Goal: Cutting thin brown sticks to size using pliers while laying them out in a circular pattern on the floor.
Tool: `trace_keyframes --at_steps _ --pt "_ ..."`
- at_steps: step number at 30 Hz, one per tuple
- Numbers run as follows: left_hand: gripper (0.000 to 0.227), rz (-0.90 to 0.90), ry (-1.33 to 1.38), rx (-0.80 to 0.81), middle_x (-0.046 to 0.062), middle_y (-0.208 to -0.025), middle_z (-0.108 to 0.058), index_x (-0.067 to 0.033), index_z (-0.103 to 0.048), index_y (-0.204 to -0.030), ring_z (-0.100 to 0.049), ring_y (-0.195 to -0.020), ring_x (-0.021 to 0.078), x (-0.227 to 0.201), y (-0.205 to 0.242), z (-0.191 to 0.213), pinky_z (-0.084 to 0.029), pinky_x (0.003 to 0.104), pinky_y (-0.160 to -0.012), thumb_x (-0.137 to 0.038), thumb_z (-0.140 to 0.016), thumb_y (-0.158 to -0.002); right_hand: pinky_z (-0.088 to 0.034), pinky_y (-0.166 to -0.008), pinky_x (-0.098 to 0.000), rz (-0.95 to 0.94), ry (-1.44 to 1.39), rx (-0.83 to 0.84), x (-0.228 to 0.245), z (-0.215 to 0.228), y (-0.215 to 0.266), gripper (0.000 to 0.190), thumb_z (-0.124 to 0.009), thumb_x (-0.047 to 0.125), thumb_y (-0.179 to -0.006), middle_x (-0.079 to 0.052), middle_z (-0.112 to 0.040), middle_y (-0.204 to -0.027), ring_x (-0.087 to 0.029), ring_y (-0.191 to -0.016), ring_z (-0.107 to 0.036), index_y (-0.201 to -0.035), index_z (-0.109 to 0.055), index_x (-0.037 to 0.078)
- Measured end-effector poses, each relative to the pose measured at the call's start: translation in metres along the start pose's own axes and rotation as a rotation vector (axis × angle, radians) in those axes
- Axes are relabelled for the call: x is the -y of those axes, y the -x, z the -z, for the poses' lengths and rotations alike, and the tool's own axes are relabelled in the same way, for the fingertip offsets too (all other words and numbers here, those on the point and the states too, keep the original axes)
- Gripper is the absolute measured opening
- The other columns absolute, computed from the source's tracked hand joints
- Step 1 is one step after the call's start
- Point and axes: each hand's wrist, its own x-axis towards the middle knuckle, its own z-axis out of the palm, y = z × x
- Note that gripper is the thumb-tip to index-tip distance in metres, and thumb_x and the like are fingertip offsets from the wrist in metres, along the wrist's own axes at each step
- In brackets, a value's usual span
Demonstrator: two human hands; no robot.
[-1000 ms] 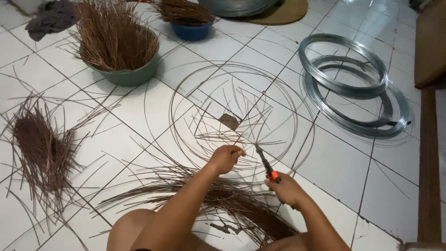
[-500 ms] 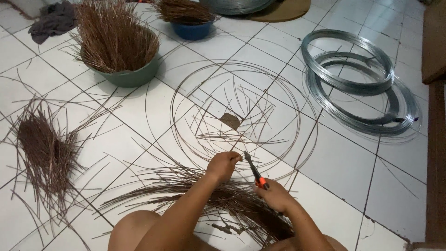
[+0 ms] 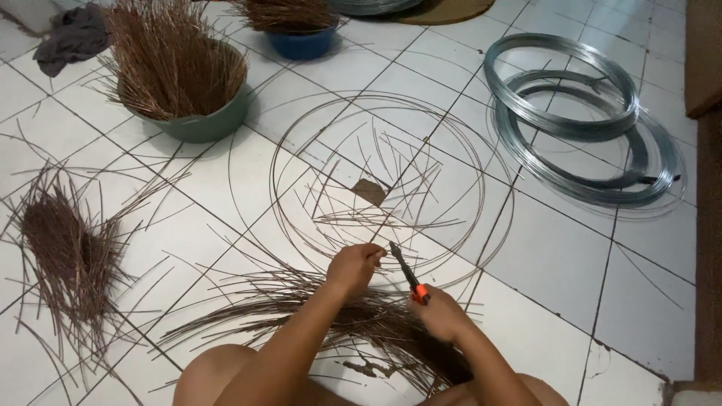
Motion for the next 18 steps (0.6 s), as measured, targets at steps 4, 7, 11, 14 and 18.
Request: trace_keyframes --at_steps 4,7,11,14,18 --pt "0.041 0.028 0.043 -0.037 -0.002 -0.124 -0.075 -0.0197 -0.068 -0.133 -0.071 -0.11 0.0168 -0.008 -0.012 0.002 -0.053 0.034 -0.099 -0.041 -0.047 -0.104 -0.05 -0.077 -0.0333 -0.026 0.03 -0.022 0.001 -0.002 0.004 0.021 -0.059 0.037 -0.097 -0.002 -0.068 -0.089 -0.018 -0.081 -0.065 -0.1 -0.064 0.017" --pt "0.036 -0.086 -0.028 -0.153 -0.002 -0.122 -0.075 -0.0196 -0.073 -0.125 -0.071 -0.102 0.0203 -0.012 -0.035 -0.006 -0.055 0.037 -0.089 -0.036 -0.05 -0.102 -0.053 -0.081 -0.0339 0.034 0.099 -0.052 -0.008 -0.01 -0.007 0.023 -0.065 0.038 -0.091 -0.003 -0.071 -0.092 -0.02 -0.085 -0.068 -0.099 -0.064 0.016" --pt "0.037 -0.148 -0.068 -0.009 0.004 -0.109 -0.075 -0.0146 -0.073 -0.124 -0.07 -0.099 0.02 -0.028 -0.051 -0.016 -0.053 0.037 -0.092 -0.037 -0.052 -0.103 -0.052 -0.08 -0.0335 -0.014 0.171 -0.002 0.001 -0.01 0.001 0.019 -0.057 0.034 -0.097 -0.001 -0.067 -0.094 -0.018 -0.086 -0.066 -0.108 -0.059 0.019" --pt "0.036 -0.187 -0.123 0.064 0.003 -0.115 -0.075 -0.015 -0.074 -0.122 -0.07 -0.105 0.0213 -0.024 -0.069 -0.031 -0.054 0.037 -0.094 -0.037 -0.056 -0.099 -0.053 -0.084 -0.0371 0.017 0.153 -0.045 0.0 -0.013 0.003 0.021 -0.058 0.03 -0.094 -0.005 -0.071 -0.1 -0.023 -0.091 -0.068 -0.109 -0.062 0.016" --pt "0.025 -0.1 0.026 0.104 0.004 -0.09 -0.077 -0.011 -0.078 -0.113 -0.073 -0.081 0.0147 -0.025 -0.068 -0.04 -0.058 0.032 -0.071 -0.023 -0.063 -0.096 -0.054 -0.085 -0.0393 0.019 0.15 -0.037 0.01 -0.017 0.016 0.022 -0.061 0.032 -0.095 -0.008 -0.072 -0.102 -0.026 -0.091 -0.069 -0.107 -0.064 0.014"
